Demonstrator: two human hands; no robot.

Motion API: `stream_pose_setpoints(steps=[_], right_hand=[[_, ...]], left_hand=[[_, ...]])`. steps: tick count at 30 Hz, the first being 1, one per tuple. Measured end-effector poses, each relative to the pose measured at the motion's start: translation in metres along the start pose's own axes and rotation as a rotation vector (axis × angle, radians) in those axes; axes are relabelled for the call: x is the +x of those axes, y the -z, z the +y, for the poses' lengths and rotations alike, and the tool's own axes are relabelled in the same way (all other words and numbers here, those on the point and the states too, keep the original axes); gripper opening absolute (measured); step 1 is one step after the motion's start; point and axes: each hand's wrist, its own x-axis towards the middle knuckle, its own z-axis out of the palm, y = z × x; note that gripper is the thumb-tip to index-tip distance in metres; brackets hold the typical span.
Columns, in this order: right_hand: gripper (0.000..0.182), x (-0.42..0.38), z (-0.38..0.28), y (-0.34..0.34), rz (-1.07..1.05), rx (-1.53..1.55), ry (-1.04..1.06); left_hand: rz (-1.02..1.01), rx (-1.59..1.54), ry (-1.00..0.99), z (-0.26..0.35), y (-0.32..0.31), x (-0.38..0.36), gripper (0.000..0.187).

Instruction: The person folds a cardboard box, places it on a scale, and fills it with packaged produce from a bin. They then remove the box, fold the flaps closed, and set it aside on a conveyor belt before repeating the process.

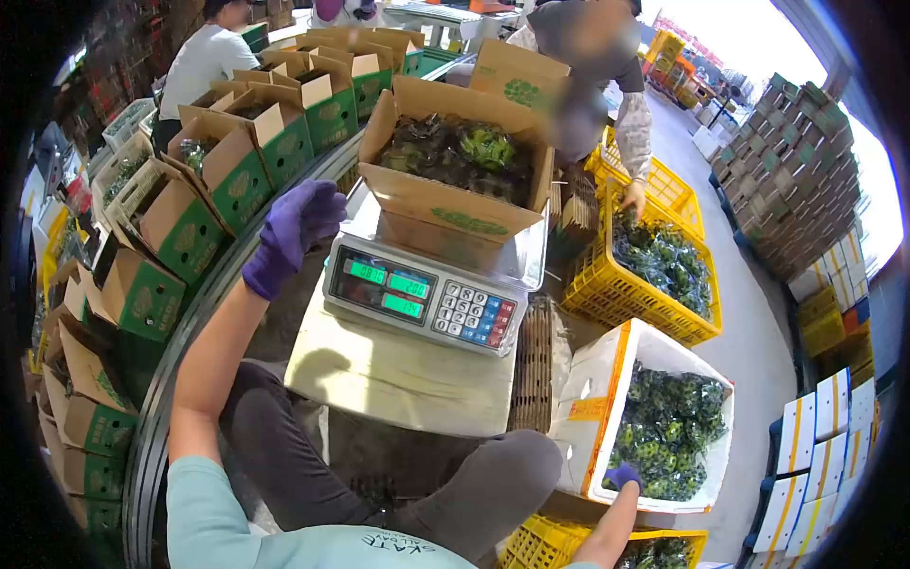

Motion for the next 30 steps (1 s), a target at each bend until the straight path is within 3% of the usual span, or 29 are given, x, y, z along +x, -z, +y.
stream_pose_setpoints(steps=[2, 3, 5, 9, 11, 13, 15, 16, 17, 20, 24, 30], right_hand=[[0.047, -0.014, -0.037, 0.006, -0.054, -0.477, 0.001], [0.041, -0.014, -0.045, 0.006, -0.089, -0.47, -0.095], [0.034, -0.027, -0.064, -0.001, 0.145, -0.346, -0.208], [0.033, -0.029, -0.066, 0.009, 0.257, -0.436, -0.067], [0.037, -0.052, -0.058, 0.026, 0.654, 0.164, 0.02], [0.043, -0.072, -0.023, 0.032, 1.198, 0.258, 0.255], [0.05, -0.1, 0.046, 0.035, 1.364, 0.384, 0.215], [0.05, -0.12, 0.085, 0.022, 1.465, 0.313, -0.068], [0.05, -0.178, 0.107, 0.021, 1.019, 0.466, -0.195], [0.05, -0.22, 0.135, -0.032, 0.712, 0.406, -0.489], [0.05, -0.221, 0.115, -0.096, 0.575, 0.373, -0.484], [0.049, -0.219, 0.082, -0.12, 0.561, 0.381, -0.435]], left_hand=[[0.022, 0.01, 0.003, -0.015, -0.002, 0.005, 0.039], [0.017, 0.072, -0.06, -0.018, -0.002, 0.006, 0.037], [0.009, 0.125, -0.138, -0.02, -0.001, 0.008, 0.035], [0.062, -0.363, 0.257, 0.007, -0.009, 0.004, 0.034], [0.071, -0.365, 0.248, 0.01, -0.011, 0.002, 0.035], [0.105, -0.329, 0.283, 0.007, -0.012, 0.002, 0.034], [0.098, -0.341, 0.275, 0.005, -0.012, 0.001, 0.033], [0.094, -0.354, 0.264, 0.004, -0.012, -0.001, 0.032], [0.089, -0.362, 0.261, 0.002, -0.013, -0.001, 0.032], [0.113, -0.376, 0.226, 0.004, -0.015, -0.004, 0.03], [0.109, -0.372, 0.177, 0.008, -0.021, -0.007, 0.028], [0.039, -0.261, 0.091, -0.004, -0.024, -0.006, 0.03]])
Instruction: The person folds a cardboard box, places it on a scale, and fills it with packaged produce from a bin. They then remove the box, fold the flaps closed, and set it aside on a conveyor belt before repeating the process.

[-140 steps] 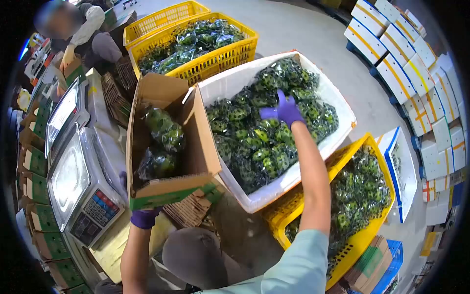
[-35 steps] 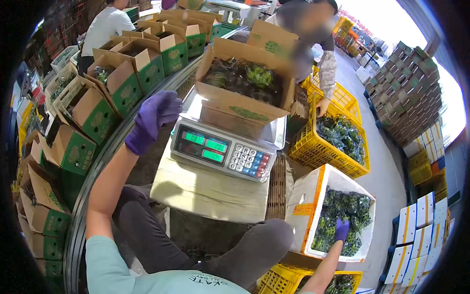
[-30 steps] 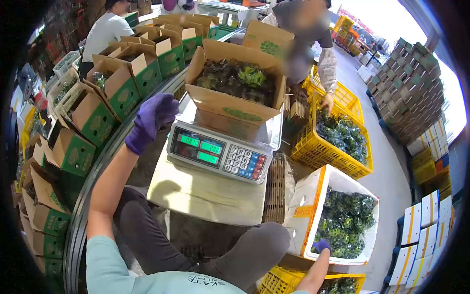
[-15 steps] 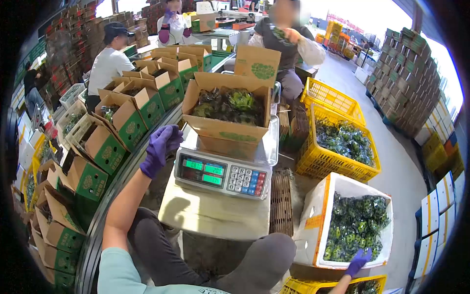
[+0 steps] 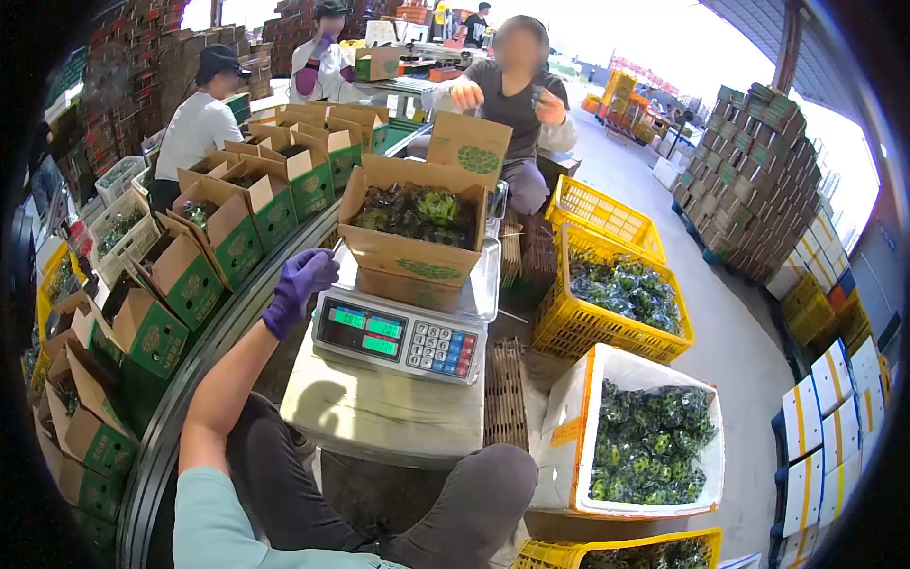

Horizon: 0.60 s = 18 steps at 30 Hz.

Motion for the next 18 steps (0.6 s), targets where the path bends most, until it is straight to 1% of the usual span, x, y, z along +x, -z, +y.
stream_pose_setpoints(steps=[3, 6, 8, 12, 13, 14, 15, 17, 18], right_hand=[[0.049, -0.007, -0.003, -0.002, 0.008, 0.008, 0.014], [0.049, -0.015, -0.002, -0.001, 0.027, 0.018, 0.022], [0.049, -0.019, -0.001, 0.004, 0.047, 0.031, 0.031], [0.049, -0.021, 0.003, 0.027, 0.159, 0.12, 0.105], [0.049, -0.019, 0.004, 0.039, 0.224, 0.178, 0.151], [0.049, -0.017, -0.004, 0.056, 0.327, 0.257, 0.222], [0.049, -0.012, -0.015, 0.078, 0.476, 0.369, 0.322], [0.049, -0.038, -0.086, 0.149, 0.746, 0.61, 0.603], [0.047, -0.057, -0.144, 0.19, 0.753, 0.853, 0.701]], left_hand=[[-0.031, -0.002, 0.019, 0.0, 0.002, 0.002, 0.029], [-0.019, -0.034, 0.085, 0.002, 0.005, 0.001, 0.027], [-0.005, -0.052, 0.084, 0.006, 0.005, 0.001, 0.027], [0.03, -0.083, 0.101, 0.023, 0.001, -0.006, 0.027], [0.029, -0.085, 0.118, 0.028, 0.002, -0.007, 0.027], [0.024, -0.1, 0.091, 0.031, 0.002, -0.008, 0.027], [0.023, -0.111, 0.078, 0.037, 0.001, -0.008, 0.027], [0.018, -0.09, 0.098, 0.047, -0.002, -0.014, 0.028], [0.012, -0.101, 0.09, 0.049, -0.002, -0.015, 0.028]])
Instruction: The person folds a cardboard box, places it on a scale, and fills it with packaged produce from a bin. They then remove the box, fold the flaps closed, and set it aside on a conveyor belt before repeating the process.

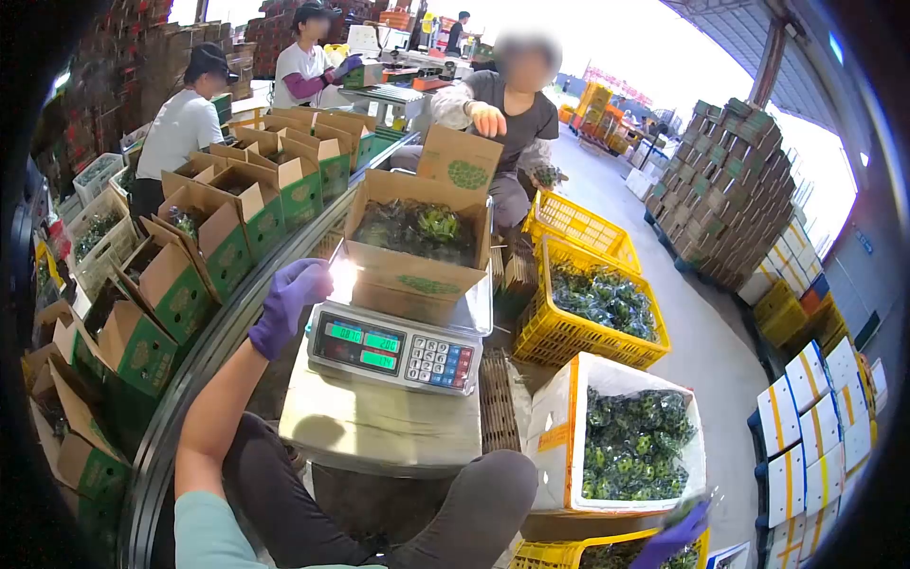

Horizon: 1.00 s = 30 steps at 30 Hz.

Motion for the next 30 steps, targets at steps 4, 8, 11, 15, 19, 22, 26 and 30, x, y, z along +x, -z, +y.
stream_pose_setpoints(steps=[4, 8, 11, 15, 19, 22, 26, 30], right_hand=[[0.042, 0.062, -0.248, -0.135, -0.118, 0.892, 0.247], [0.04, 0.038, -0.39, -0.274, -0.269, 1.033, 0.432], [0.036, -0.012, -0.44, -0.364, -0.719, 0.722, 0.773], [0.03, -0.028, -0.438, -0.41, -0.792, 0.492, 1.032], [0.028, -0.012, -0.441, -0.382, -0.608, 0.584, 0.871], [0.028, 0.0, -0.426, -0.36, -0.564, 0.551, 0.783], [0.03, -0.002, -0.401, -0.336, -0.641, 0.516, 0.667], [0.032, -0.005, -0.38, -0.334, -0.638, 0.473, 0.694]], left_hand=[[-0.004, -0.024, -0.02, 0.008, -0.002, -0.004, 0.028], [-0.043, -0.035, -0.068, 0.005, 0.0, -0.003, 0.024], [-0.074, -0.05, -0.093, 0.005, 0.003, -0.003, 0.024], [-0.088, -0.034, -0.098, 0.013, 0.009, -0.006, 0.024], [-0.088, 0.01, -0.091, 0.008, 0.017, -0.003, 0.025], [-0.064, 0.007, -0.117, 0.003, 0.019, 0.0, 0.025], [-0.078, -0.006, -0.157, 0.007, 0.019, -0.003, 0.026], [-0.057, 0.043, -0.124, 0.0, 0.023, 0.0, 0.026]])
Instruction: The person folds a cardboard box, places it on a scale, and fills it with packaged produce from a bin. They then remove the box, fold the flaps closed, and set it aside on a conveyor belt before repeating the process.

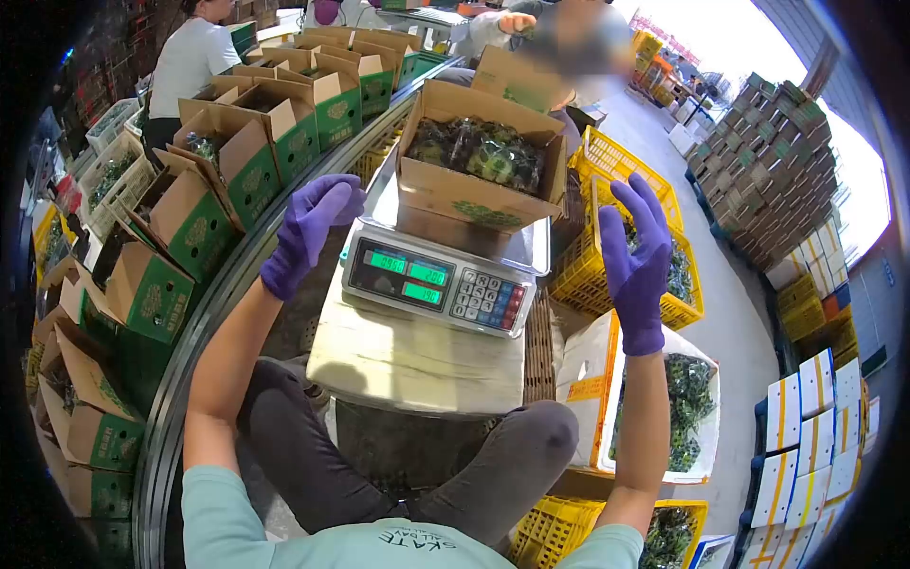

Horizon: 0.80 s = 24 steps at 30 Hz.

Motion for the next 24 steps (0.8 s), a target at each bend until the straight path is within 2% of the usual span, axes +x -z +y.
stream_pose_setpoints(steps=[11, 12, 13, 15, 16, 17, 19, 21, 22, 23, 24], right_hand=[[0.037, -0.013, 0.008, -0.028, -0.011, 0.045, -0.02], [0.051, -0.013, 0.012, -0.032, -0.033, 0.032, -0.017], [0.051, -0.011, 0.011, -0.037, -0.026, 0.034, -0.012], [0.069, -0.006, 0.004, -0.048, -0.089, 0.152, -0.004], [0.081, -0.006, 0.01, -0.056, -0.145, 0.121, -0.006], [0.083, -0.002, 0.003, -0.057, -0.175, 0.045, 0.024], [0.083, 0.005, 0.001, -0.065, -0.244, 0.049, 0.047], [0.075, 0.006, -0.002, -0.071, -0.429, -0.265, -0.086], [0.06, 0.008, -0.004, -0.073, -0.413, -0.262, -0.1], [0.046, 0.002, 0.01, -0.082, -0.231, -0.276, 0.086], [0.039, 0.007, 0.01, -0.081, -0.307, -0.271, 0.005]], left_hand=[[-0.01, 0.019, 0.059, -0.01, 0.003, 0.004, 0.028], [-0.024, 0.029, 0.059, -0.012, 0.004, 0.004, 0.028], [-0.024, 0.032, 0.051, -0.013, 0.004, 0.005, 0.028], [0.047, -0.034, 0.106, -0.014, 0.002, 0.012, 0.032], [0.042, -0.038, 0.122, -0.012, 0.002, 0.019, 0.037], [0.036, -0.037, 0.102, -0.01, -0.001, 0.029, 0.037], [0.09, -0.116, 0.132, -0.01, -0.008, 0.056, 0.039], [0.049, -0.303, 0.107, -0.057, 0.002, 0.11, 0.036], [0.03, -0.107, -0.012, -0.108, 0.014, 0.15, 0.037], [0.077, -0.151, 0.05, -0.132, 0.008, 0.173, 0.038], [0.127, -0.198, 0.11, -0.154, 0.002, 0.195, 0.04]])
